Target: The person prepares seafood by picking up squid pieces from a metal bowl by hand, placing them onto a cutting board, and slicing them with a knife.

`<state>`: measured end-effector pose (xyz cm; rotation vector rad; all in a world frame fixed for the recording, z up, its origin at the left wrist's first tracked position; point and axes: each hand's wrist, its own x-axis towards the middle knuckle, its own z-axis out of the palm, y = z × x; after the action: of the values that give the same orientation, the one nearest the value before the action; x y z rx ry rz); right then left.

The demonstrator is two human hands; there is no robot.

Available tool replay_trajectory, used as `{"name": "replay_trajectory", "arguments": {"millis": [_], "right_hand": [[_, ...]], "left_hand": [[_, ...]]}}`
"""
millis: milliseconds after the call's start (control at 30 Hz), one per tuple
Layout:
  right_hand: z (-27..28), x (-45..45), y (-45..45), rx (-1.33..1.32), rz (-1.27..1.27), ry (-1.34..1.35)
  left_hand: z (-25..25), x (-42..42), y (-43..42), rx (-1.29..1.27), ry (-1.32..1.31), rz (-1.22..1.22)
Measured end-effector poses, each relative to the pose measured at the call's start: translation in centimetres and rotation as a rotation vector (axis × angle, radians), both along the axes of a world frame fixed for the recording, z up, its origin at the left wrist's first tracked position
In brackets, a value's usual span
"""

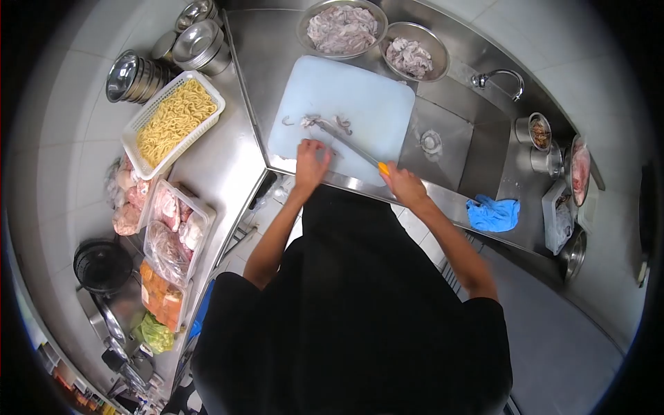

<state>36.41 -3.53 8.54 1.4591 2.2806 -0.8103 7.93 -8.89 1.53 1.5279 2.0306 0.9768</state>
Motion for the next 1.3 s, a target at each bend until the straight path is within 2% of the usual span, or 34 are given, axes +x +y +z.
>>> {"name": "replay_trajectory", "arguments": {"millis": [133, 300, 467, 567, 667, 833, 967, 1067, 1100, 1200, 1233, 1300], "right_hand": [[1.8, 4.6, -0.8, 0.068, 0.012, -0.006], [4.1, 10.4, -1.0, 0.126, 0.011, 0.039], [4.4, 9.1, 0.4, 0.218, -0.010, 0.043], [3.2, 7.3, 0.5, 0.223, 0.030, 0.094], [1.5, 6.1, -0.3, 0.245, 0.108, 0.021], [-1.1, 8.1, -2.9, 0.113, 0.028, 0.013], [0.2, 12.4, -3.9, 0.011, -0.022, 0.006], [2.9, 13.9, -3.0, -0.059, -0.040, 0.049], [2.5, 13.8, -2.5, -0.106, -0.123, 0.068], [-0.4, 11.0, -1.0, -0.052, -0.193, 0.200], [-2.8, 10.2, -0.8, -0.004, -0.220, 0.234], [-5.4, 7.7, -0.6, 0.020, -0.270, 0.257]], "left_hand": [[0.0, 3.0, -0.1, -0.035, 0.062, -0.029], [-1.4, 2.8, 0.9, -0.033, 0.130, 0.000], [-0.6, 3.3, 1.8, 0.008, 0.140, 0.028], [-1.9, 3.1, 2.5, -0.043, 0.110, -0.062], [-1.9, 2.8, 2.3, -0.128, 0.108, -0.065], [-2.8, 2.3, 2.1, -0.059, 0.107, -0.089], [-2.1, 0.8, 1.9, -0.053, 0.119, -0.090], [-0.4, -1.1, 2.0, -0.004, 0.007, 0.045], [-0.8, -2.3, 2.1, -0.036, 0.019, 0.049], [-0.6, -3.4, 3.3, 0.093, 0.167, 0.190], [-2.7, -4.2, 3.7, 0.017, 0.110, 0.184], [-2.3, -4.2, 5.0, -0.067, 0.069, 0.149]]}}
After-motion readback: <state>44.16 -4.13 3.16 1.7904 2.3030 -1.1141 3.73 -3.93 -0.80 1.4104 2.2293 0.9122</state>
